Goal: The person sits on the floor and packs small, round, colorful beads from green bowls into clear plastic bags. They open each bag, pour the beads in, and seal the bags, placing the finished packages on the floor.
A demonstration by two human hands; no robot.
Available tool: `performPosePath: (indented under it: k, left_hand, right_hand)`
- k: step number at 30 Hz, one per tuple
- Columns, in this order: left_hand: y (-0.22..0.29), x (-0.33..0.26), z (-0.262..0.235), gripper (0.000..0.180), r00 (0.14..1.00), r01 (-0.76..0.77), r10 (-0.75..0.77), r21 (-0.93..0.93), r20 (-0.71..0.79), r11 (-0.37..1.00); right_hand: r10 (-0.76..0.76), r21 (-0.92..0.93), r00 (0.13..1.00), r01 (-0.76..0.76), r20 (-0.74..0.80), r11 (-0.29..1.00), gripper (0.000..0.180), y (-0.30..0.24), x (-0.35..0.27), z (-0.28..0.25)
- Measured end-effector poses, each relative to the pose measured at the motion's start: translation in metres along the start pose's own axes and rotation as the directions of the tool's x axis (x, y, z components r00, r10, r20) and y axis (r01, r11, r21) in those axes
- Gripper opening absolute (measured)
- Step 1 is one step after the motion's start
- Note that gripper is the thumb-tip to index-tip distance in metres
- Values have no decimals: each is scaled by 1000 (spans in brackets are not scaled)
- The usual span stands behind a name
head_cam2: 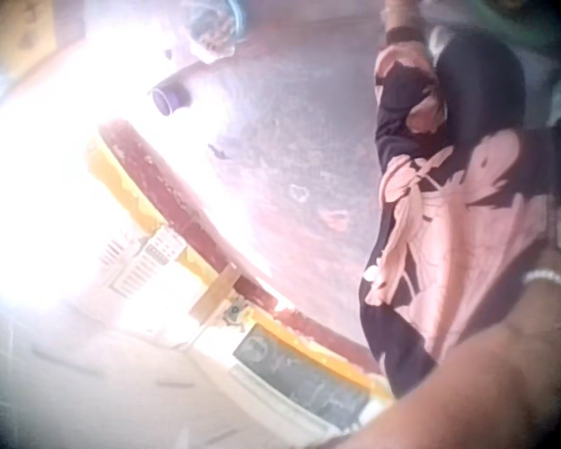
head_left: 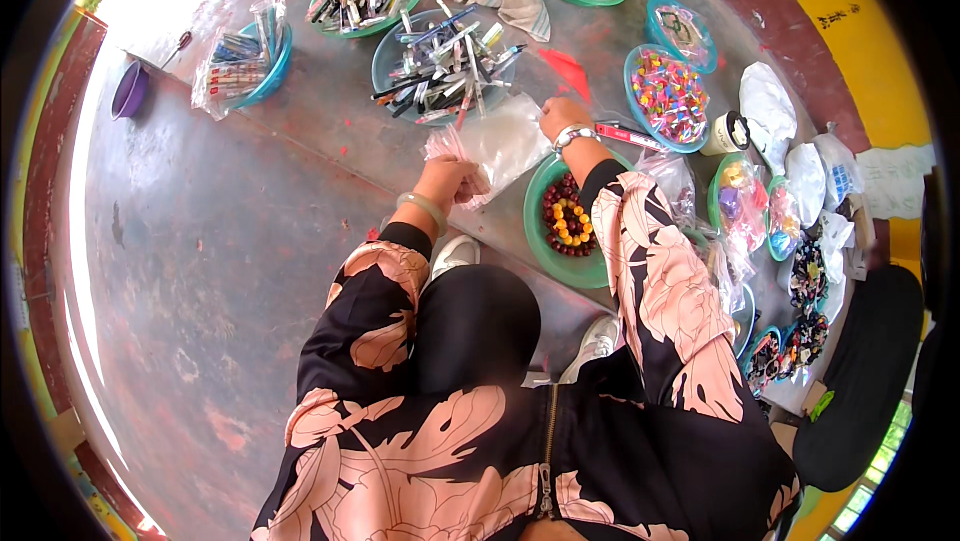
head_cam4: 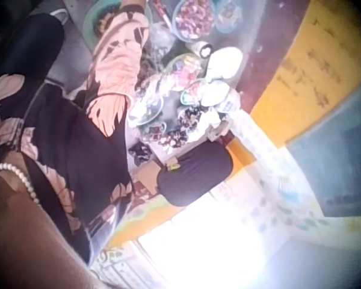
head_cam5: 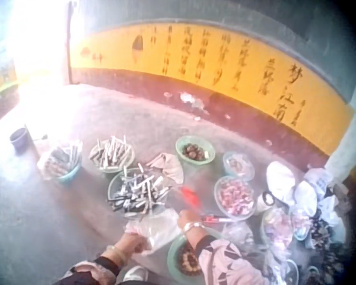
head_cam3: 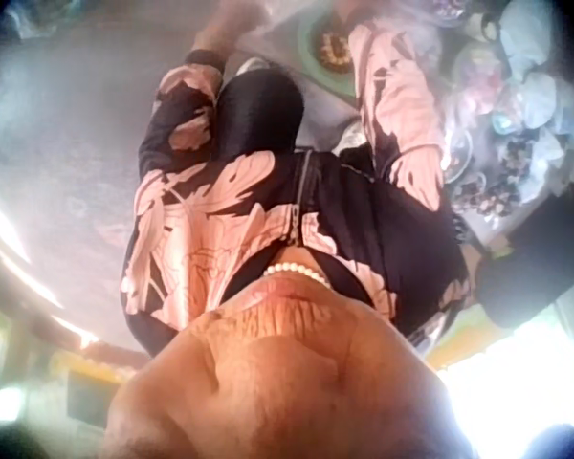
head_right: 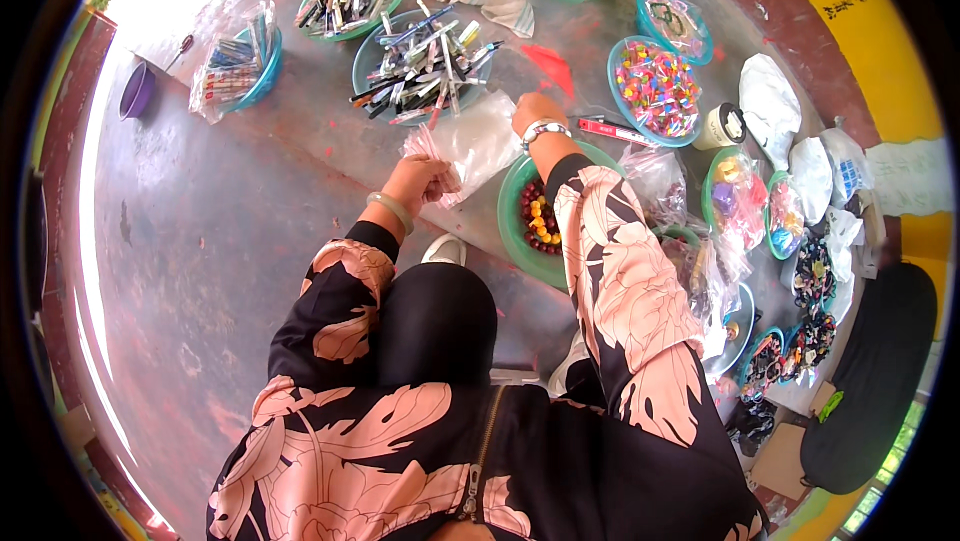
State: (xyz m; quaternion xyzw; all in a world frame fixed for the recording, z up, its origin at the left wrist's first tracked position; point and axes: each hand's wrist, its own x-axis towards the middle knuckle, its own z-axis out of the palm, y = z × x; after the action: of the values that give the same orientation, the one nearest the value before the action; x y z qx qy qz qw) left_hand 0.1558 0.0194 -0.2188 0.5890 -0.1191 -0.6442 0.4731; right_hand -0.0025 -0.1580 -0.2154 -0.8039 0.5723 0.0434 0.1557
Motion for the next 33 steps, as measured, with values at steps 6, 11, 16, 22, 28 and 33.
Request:
performPosePath:
  k: [6, 11, 16, 22, 28, 33]
  left_hand:
    - [-17, 13, -7, 13, 995, 103, -102, 63, -20, 993]
    - [-20, 14, -9, 15, 989, 147, -147, 94, -4, 985]
    - [-22, 13, -3, 16, 986, 160, -155, 95, -52, 983]
    - [-35, 28, -16, 18, 981, 191, -185, 136, -57, 972]
    - [-42, 37, -16, 24, 978, 209, -206, 192, -35, 959]
    - [-60, 52, -35, 20, 979, 190, -176, 154, -99, 970]
  right_hand:
    - [-45, -71, 991, 36, -130, 997, 24, -7, -4, 13]
    - [-187, -167, 978, 169, -97, 971, 32, -36, -27, -1]
    - [-141, 97, 975, 125, 174, 987, 67, -50, -37, 39]
    - [70, -58, 970, -58, 234, 997, 92, -78, -33, 55]
    - [300, -82, 915, -289, 269, 954, 100, -101, -43, 42]
    - [205, 19, 963, -211, 176, 977, 105, -98, -56, 53]
